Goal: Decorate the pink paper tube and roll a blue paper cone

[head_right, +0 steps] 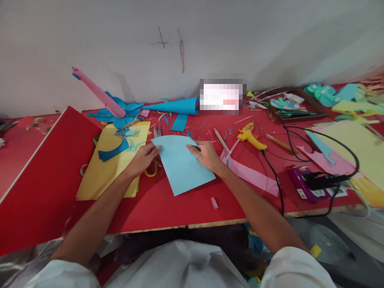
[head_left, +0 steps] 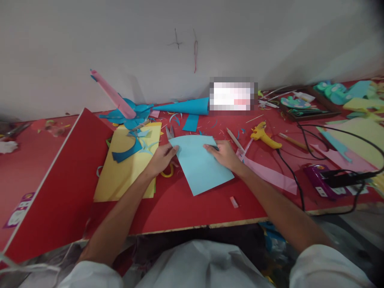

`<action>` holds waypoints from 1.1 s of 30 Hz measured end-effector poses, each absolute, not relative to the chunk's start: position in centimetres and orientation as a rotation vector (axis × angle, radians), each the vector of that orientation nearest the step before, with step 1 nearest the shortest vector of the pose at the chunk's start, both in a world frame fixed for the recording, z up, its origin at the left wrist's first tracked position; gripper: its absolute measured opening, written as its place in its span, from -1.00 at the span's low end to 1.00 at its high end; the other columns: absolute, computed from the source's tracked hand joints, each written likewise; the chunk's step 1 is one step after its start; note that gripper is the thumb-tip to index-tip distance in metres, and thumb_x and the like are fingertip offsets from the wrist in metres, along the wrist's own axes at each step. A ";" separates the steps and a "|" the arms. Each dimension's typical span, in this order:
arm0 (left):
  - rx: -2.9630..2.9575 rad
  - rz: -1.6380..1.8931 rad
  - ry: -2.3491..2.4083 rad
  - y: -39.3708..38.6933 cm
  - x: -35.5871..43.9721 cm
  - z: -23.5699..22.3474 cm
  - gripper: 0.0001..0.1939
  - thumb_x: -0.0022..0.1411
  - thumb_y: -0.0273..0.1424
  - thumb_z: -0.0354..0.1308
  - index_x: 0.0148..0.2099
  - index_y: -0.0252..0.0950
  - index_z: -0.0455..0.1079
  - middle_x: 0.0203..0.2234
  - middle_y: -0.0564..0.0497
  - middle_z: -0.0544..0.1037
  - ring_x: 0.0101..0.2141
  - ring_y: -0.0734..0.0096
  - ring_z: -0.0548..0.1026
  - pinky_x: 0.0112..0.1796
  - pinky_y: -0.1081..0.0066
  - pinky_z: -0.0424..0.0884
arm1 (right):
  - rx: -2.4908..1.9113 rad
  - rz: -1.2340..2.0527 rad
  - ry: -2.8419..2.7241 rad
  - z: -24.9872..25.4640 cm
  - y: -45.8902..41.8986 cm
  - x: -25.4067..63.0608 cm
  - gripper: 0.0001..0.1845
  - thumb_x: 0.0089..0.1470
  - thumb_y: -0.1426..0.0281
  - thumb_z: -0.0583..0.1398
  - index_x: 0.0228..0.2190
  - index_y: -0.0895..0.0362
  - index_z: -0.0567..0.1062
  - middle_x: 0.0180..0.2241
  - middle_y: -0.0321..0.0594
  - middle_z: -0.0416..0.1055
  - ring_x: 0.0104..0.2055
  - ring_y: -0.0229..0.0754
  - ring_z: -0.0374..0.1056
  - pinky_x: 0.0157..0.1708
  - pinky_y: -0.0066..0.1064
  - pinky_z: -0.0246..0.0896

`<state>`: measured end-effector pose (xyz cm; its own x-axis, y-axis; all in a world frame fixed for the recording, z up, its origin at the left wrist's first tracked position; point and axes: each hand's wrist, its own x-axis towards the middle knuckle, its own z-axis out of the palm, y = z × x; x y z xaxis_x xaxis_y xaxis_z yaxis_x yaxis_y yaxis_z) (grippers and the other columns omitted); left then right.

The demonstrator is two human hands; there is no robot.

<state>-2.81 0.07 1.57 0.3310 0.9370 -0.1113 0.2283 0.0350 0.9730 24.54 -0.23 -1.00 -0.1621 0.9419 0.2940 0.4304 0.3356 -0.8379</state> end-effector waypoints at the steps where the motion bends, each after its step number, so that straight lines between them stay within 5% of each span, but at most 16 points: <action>1: 1.492 0.699 1.118 0.0 -2.8 1.7 -0.46 0.30 0.13 0.24 -0.24 -0.31 0.38 -0.49 0.00 0.58 -0.58 0.44 0.54 -0.54 0.46 0.53 | -1.230 0.749 -1.738 -1.0 -0.2 24.6 -0.45 0.25 -0.07 0.20 -0.53 0.11 0.51 -0.51 -0.21 0.54 -0.44 -0.11 0.43 -0.42 -0.32 0.22; 6: 1.683 0.478 1.086 -0.4 -3.0 2.3 -0.54 0.43 -0.03 0.14 -0.39 -0.25 0.23 -0.66 0.07 0.49 -0.70 0.59 0.34 -0.63 0.56 0.21 | -1.257 0.679 -1.673 -1.0 0.1 24.8 -0.43 0.23 -0.10 0.20 -0.55 0.09 0.48 -0.53 -0.21 0.51 -0.45 -0.10 0.43 -0.42 -0.30 0.22; 15: 1.875 0.391 1.053 -0.8 -2.9 2.8 -0.60 0.41 -0.17 0.10 -0.45 -0.27 0.29 -0.70 0.11 0.40 -0.64 0.54 0.33 -0.54 0.51 0.23 | -1.287 0.772 -1.627 -0.3 0.1 25.2 -0.43 0.20 -0.14 0.25 -0.52 0.07 0.51 -0.48 -0.14 0.51 -0.27 0.02 0.53 -0.17 -0.18 0.42; 22: 1.482 0.982 1.210 0.2 -3.3 1.9 -0.63 0.33 -0.21 0.23 -0.46 -0.25 0.28 -0.77 0.13 0.38 -0.72 0.56 0.30 -0.58 0.50 0.18 | -1.023 1.257 -1.109 0.7 0.3 24.8 -0.18 0.15 -0.42 0.00 -0.04 -0.04 0.52 -0.29 -0.18 0.57 -0.25 -0.05 0.52 -0.30 -0.22 0.44; 29: 1.421 1.096 1.204 -0.5 -2.1 1.3 -0.65 0.30 -0.12 0.28 -0.36 -0.28 0.37 -0.69 0.06 0.50 -0.66 0.48 0.45 -0.58 0.50 0.26 | -1.027 1.320 -1.301 -0.1 -0.3 23.6 -0.36 -0.02 -0.25 0.37 -0.42 0.09 0.50 -0.44 -0.20 0.48 -0.38 -0.13 0.44 -0.38 -0.29 0.36; 33: 1.518 0.943 1.209 -1.1 -1.6 1.6 -0.59 0.33 -0.06 0.25 -0.39 -0.29 0.40 -0.64 -0.01 0.55 -0.64 0.51 0.42 -0.55 0.48 0.31 | -1.177 1.139 -1.429 -1.1 -0.2 23.6 -0.35 0.01 -0.22 0.37 -0.56 0.10 0.43 -0.57 -0.26 0.36 -0.46 -0.16 0.34 -0.47 -0.32 0.24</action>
